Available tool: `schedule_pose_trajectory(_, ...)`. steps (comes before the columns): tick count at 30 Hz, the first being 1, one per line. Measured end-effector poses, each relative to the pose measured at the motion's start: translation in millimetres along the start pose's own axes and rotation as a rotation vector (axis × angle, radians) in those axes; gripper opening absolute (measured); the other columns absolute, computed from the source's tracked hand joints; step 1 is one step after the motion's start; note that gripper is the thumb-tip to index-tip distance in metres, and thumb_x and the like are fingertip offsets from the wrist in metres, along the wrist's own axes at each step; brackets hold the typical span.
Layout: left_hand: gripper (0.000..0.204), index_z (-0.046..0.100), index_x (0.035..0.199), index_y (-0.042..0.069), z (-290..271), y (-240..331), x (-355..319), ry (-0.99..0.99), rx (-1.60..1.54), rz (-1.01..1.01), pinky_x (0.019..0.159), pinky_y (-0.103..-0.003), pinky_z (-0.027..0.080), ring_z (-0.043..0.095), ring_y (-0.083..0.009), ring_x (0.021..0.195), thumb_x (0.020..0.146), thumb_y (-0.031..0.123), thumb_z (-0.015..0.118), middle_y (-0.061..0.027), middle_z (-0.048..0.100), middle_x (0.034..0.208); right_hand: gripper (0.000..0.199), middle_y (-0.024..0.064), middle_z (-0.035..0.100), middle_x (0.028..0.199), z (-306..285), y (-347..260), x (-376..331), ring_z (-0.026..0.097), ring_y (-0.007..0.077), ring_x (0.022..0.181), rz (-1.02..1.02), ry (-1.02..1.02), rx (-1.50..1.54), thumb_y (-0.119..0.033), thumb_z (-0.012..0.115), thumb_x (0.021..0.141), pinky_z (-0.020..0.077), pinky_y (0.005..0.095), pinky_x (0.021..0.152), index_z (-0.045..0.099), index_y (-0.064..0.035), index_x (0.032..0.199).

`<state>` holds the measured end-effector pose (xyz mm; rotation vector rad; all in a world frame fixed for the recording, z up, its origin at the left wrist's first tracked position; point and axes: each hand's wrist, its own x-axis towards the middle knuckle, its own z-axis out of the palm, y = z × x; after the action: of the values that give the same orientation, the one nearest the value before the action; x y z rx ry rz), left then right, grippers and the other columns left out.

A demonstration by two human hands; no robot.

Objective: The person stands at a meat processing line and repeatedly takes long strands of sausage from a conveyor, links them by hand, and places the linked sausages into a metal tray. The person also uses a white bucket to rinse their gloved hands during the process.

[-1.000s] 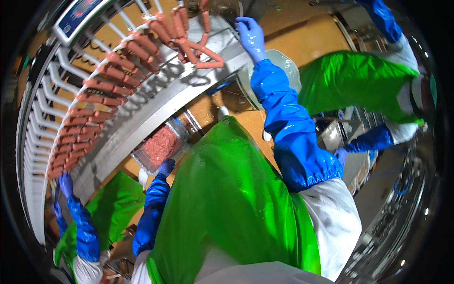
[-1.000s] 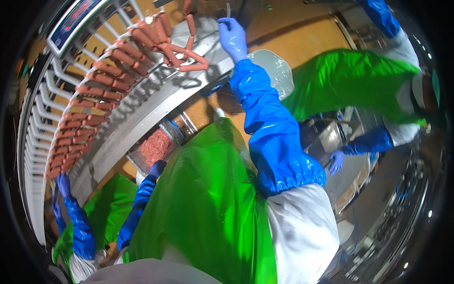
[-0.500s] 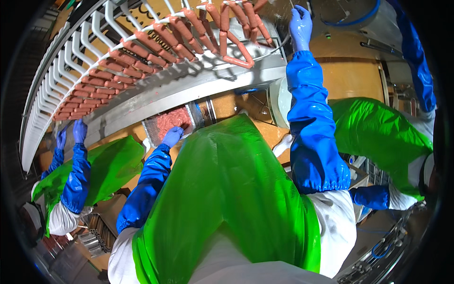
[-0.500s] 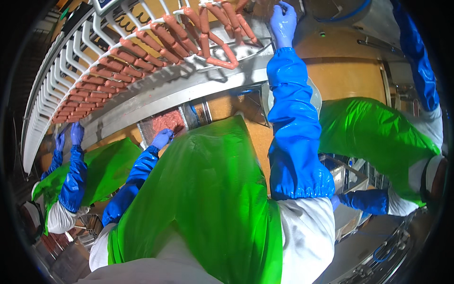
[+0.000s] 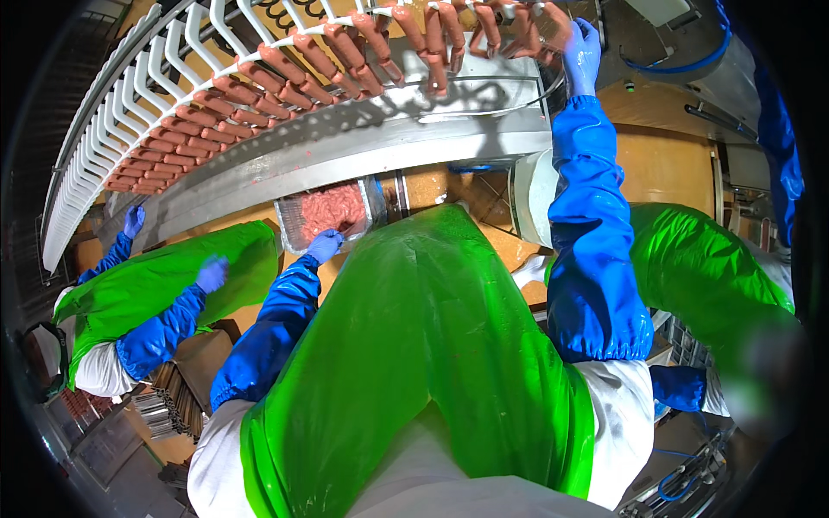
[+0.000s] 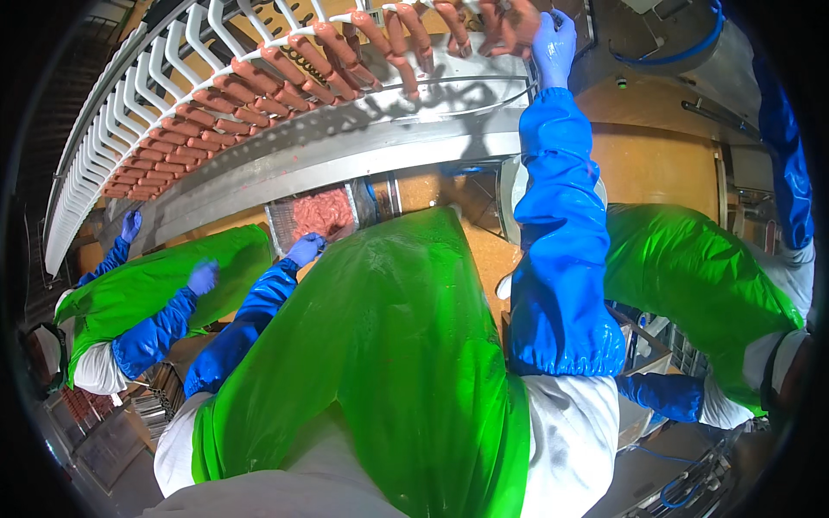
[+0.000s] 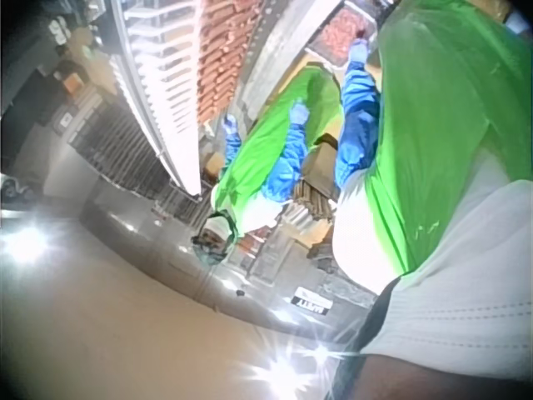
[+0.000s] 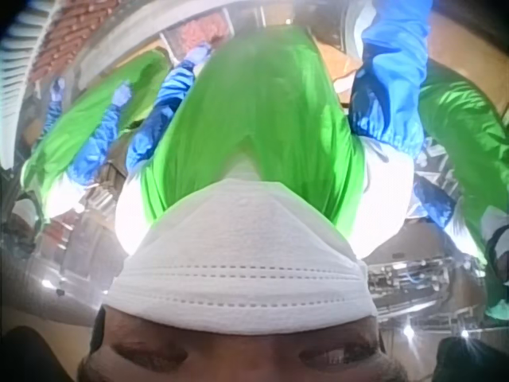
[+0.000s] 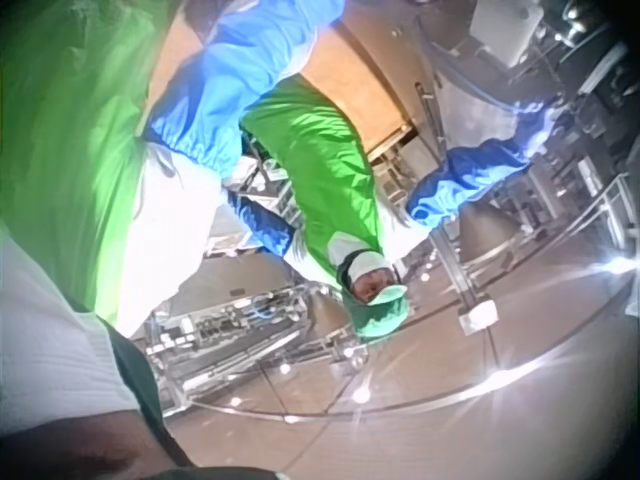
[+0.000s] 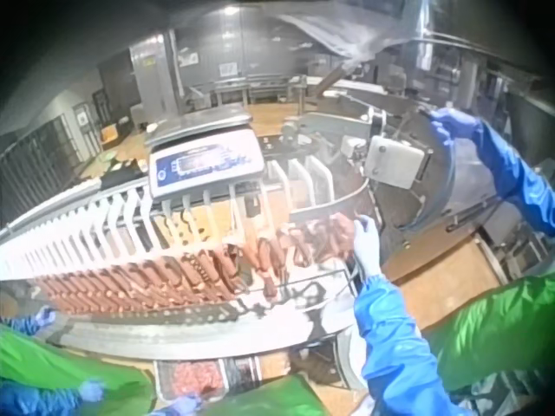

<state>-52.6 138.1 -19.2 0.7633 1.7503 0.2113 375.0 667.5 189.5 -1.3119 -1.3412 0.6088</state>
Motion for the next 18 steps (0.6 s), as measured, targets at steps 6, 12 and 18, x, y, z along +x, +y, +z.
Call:
schedule_pose_trajectory(6,0.021,0.061,0.091,0.005,4,12,-3,0.010,0.004,0.025,0.072,-0.033,0.054,0.059,-0.0168,0.075,0.096,0.025,0.055,-0.0046,0.060,0.081,0.040,0.0118,0.064,0.119,3,-18,-11,0.060,0.0228,0.110,0.128,-0.005,0.063,-0.025,0.055,0.097,0.0461,0.0365,0.093,0.057,-0.0008,0.128)
schedule_pose_trajectory(12,0.022,0.063,0.090,0.006,3,35,2,-0.058,-0.012,0.068,0.072,-0.032,0.051,0.058,-0.0170,0.074,0.095,0.025,0.053,-0.0046,0.060,0.079,0.029,0.0048,0.062,0.117,26,-12,-30,0.057,0.0185,0.113,0.390,-0.242,0.539,-0.021,0.056,0.095,0.0467,0.0359,0.089,0.057,-0.0101,0.122)
schedule_pose_trajectory(18,0.026,0.061,0.092,0.004,12,142,2,-0.003,0.111,0.452,0.078,-0.033,0.046,0.057,-0.0191,0.082,0.098,0.028,0.053,-0.0078,0.061,0.085,0.034,0.0089,0.065,0.089,51,-59,-88,0.058,0.0190,0.088,0.066,-0.355,0.306,-0.027,0.052,0.099,0.0434,0.0324,0.083,0.065,0.0012,0.086)
